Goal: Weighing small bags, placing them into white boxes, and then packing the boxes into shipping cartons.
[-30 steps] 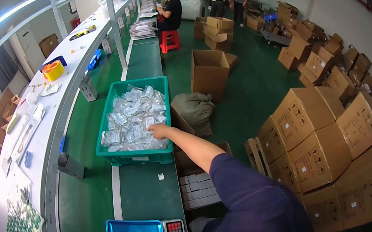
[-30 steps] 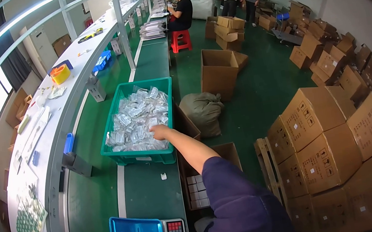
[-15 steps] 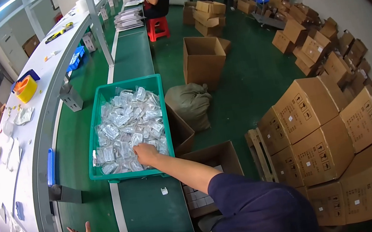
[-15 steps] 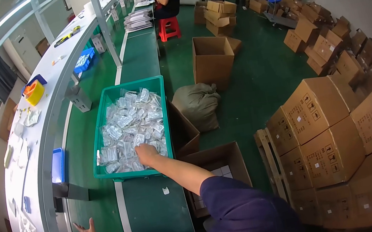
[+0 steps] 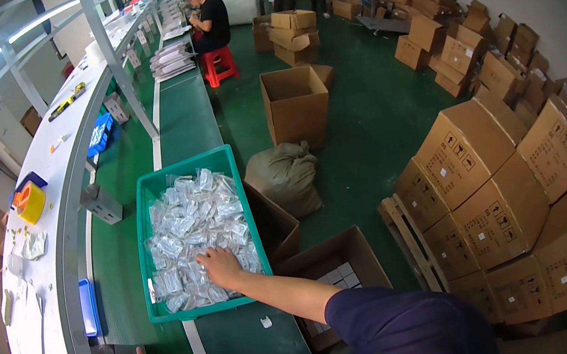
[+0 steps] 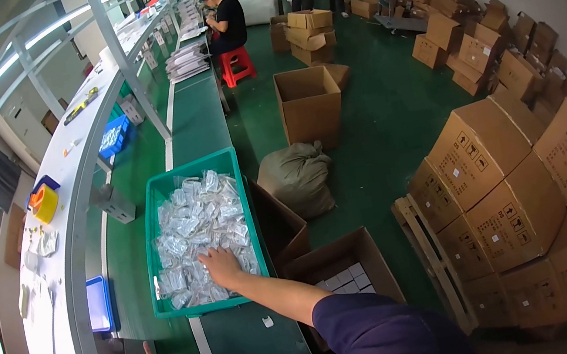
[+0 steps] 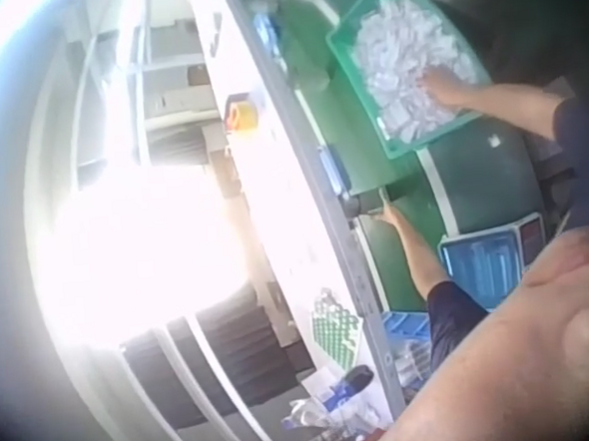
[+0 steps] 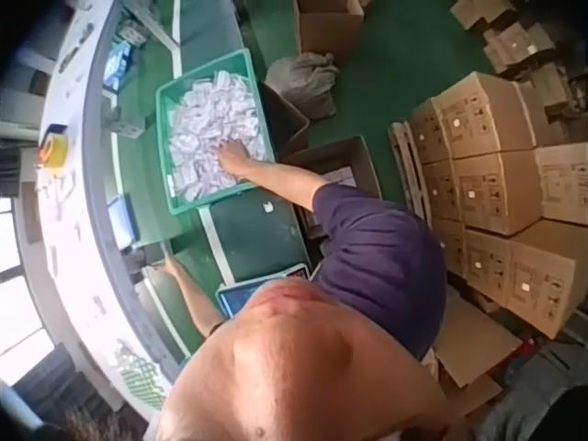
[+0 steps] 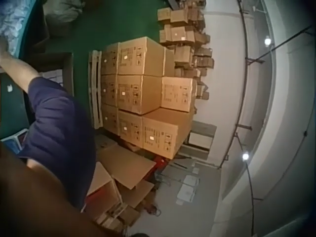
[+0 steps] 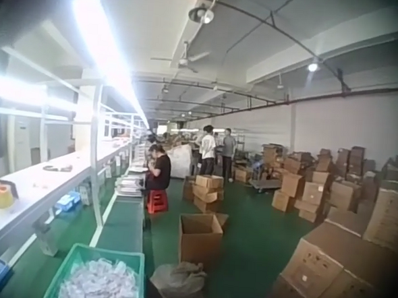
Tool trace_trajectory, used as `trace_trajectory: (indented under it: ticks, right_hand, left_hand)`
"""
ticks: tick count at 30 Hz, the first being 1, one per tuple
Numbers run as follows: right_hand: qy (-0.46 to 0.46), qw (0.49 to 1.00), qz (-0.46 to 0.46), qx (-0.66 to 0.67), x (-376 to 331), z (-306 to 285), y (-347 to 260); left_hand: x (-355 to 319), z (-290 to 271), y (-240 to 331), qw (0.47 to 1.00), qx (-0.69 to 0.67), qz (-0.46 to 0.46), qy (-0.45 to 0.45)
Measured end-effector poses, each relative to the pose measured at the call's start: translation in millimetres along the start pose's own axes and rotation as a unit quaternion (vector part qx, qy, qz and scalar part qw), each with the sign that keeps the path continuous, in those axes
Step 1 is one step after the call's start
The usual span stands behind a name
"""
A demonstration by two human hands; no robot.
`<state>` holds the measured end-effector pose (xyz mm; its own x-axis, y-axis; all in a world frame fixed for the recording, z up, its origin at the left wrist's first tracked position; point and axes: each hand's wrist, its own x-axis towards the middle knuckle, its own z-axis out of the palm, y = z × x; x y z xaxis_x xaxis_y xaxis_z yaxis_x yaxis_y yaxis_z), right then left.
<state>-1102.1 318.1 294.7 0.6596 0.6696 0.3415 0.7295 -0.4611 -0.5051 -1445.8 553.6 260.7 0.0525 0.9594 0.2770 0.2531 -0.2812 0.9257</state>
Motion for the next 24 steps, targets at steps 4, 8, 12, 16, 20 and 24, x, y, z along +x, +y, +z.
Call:
trace_trajectory:
  ticks: [4, 8, 12, 16, 20, 24]
  right_hand:
    - [-0.022, 0.999, 0.006, 0.037, 5, -10, -3]
    - [-0.024, 0.993, 0.01, 0.117, 3, -3, 7]
    - [-0.038, 0.981, 0.05, 0.183, 12, 1, -10]
    - [-0.067, 0.975, 0.095, 0.189, 8, -2, -6]
    - [0.013, 0.982, 0.048, 0.184, 1, -4, 9]
    - [-0.025, 0.972, 0.094, 0.215, 5, -9, 5]
  left_hand:
    - [13, 12, -11, 0.969, 0.209, -0.054, 0.121]
    - [32, 22, -24, 0.954, 0.203, -0.111, 0.19]
    - [78, -29, -79, 0.98, 0.021, -0.078, 0.184]
    - [93, -58, -91, 0.979, -0.085, -0.094, 0.161]
    - [105, -92, -76, 0.983, -0.117, -0.111, -0.084]
    - [73, -108, -78, 0.998, 0.03, -0.045, -0.023]
